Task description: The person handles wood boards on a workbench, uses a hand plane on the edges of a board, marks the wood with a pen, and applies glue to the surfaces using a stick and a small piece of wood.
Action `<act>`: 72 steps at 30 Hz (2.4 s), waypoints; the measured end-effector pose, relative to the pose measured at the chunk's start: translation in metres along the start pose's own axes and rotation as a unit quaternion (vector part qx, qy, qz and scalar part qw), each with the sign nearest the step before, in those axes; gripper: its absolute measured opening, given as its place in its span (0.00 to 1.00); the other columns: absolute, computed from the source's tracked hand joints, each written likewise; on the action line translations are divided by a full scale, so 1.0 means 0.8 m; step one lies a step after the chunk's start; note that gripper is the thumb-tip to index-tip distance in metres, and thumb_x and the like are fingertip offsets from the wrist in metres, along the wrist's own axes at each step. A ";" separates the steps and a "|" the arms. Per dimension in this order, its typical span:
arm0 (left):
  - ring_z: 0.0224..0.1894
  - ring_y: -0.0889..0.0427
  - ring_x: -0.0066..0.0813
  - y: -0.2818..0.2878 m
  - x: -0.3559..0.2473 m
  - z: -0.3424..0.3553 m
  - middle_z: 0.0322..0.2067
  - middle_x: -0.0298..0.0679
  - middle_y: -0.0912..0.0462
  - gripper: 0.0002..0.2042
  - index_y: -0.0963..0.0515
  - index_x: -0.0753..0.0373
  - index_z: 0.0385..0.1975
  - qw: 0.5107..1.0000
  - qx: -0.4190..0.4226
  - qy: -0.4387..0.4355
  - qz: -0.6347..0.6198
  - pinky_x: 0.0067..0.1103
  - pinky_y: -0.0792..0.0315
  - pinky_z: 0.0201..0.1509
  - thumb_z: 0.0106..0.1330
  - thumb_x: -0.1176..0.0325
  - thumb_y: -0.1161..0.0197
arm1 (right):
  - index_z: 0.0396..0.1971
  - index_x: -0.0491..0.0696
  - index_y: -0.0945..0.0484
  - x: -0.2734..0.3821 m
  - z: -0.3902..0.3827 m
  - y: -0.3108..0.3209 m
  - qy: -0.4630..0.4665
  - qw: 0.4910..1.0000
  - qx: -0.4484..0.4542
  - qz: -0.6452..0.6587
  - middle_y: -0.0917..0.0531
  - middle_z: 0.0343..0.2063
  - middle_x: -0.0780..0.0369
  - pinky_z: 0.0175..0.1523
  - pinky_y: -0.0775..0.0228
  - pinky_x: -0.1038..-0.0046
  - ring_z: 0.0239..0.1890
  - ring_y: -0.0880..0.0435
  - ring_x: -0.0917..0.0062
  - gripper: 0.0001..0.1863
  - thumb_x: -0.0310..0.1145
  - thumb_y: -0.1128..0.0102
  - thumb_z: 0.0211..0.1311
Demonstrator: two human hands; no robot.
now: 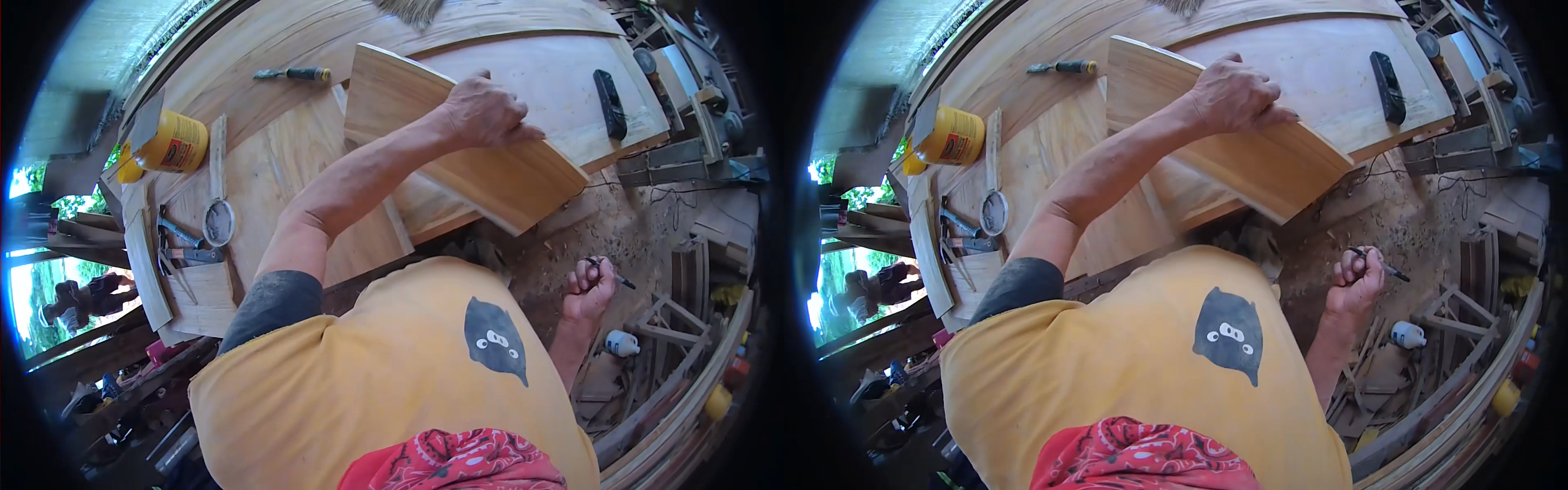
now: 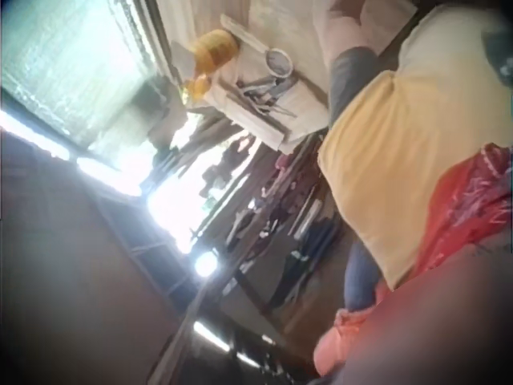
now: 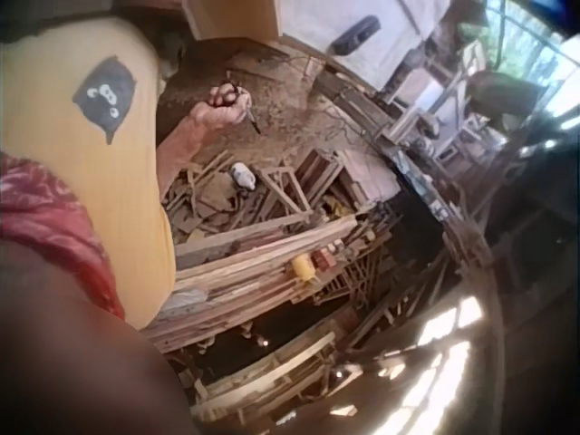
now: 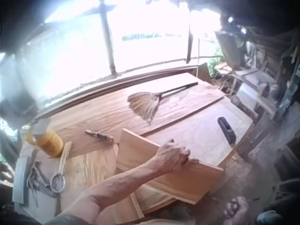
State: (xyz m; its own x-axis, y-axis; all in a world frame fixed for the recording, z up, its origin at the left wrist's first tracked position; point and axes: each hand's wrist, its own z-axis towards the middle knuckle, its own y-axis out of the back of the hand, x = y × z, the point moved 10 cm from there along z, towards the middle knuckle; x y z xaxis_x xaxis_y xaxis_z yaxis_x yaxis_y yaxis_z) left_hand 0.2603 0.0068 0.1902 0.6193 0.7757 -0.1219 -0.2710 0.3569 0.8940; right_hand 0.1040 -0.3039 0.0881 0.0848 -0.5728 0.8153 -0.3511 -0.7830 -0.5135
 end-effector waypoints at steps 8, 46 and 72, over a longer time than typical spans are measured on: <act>0.31 0.17 0.48 -0.149 0.058 0.059 0.21 0.43 0.18 0.30 0.21 0.57 0.17 0.963 0.256 -0.082 -0.015 0.41 0.27 0.50 0.74 0.38 0.46 | 0.36 0.50 0.25 -0.015 0.150 -0.026 -0.051 0.996 -0.019 -0.075 0.32 0.20 0.71 0.20 0.47 0.81 0.18 0.36 0.87 0.07 0.36 0.43 0.73; 0.41 0.16 0.58 0.067 0.365 -0.522 0.36 0.55 0.15 0.10 0.20 0.59 0.41 0.733 -0.097 0.663 0.115 0.47 0.23 0.47 0.71 0.60 0.43 | 0.37 0.42 0.26 -0.252 0.068 -0.358 0.071 0.654 0.545 -0.520 0.22 0.23 0.58 0.34 0.29 0.67 0.26 0.23 0.73 0.13 0.36 0.35 0.72; 0.74 0.39 0.59 -0.013 0.352 -0.299 0.72 0.49 0.34 0.23 0.26 0.51 0.67 0.858 -0.003 0.455 0.239 0.48 0.37 0.70 0.71 0.61 0.45 | 0.56 0.39 0.29 -0.216 0.151 -0.261 0.250 0.574 0.274 -0.730 0.26 0.51 0.46 0.63 0.36 0.48 0.56 0.28 0.48 0.32 0.48 0.30 0.62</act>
State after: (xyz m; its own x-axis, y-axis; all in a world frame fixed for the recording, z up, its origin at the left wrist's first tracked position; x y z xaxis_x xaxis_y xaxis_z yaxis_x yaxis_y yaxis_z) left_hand 0.2610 0.3458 0.0437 -0.3935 0.9188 -0.0309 -0.3387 -0.1137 0.9340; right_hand 0.2753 -0.0711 0.0220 -0.4106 0.8246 0.3892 0.1124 -0.3778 0.9191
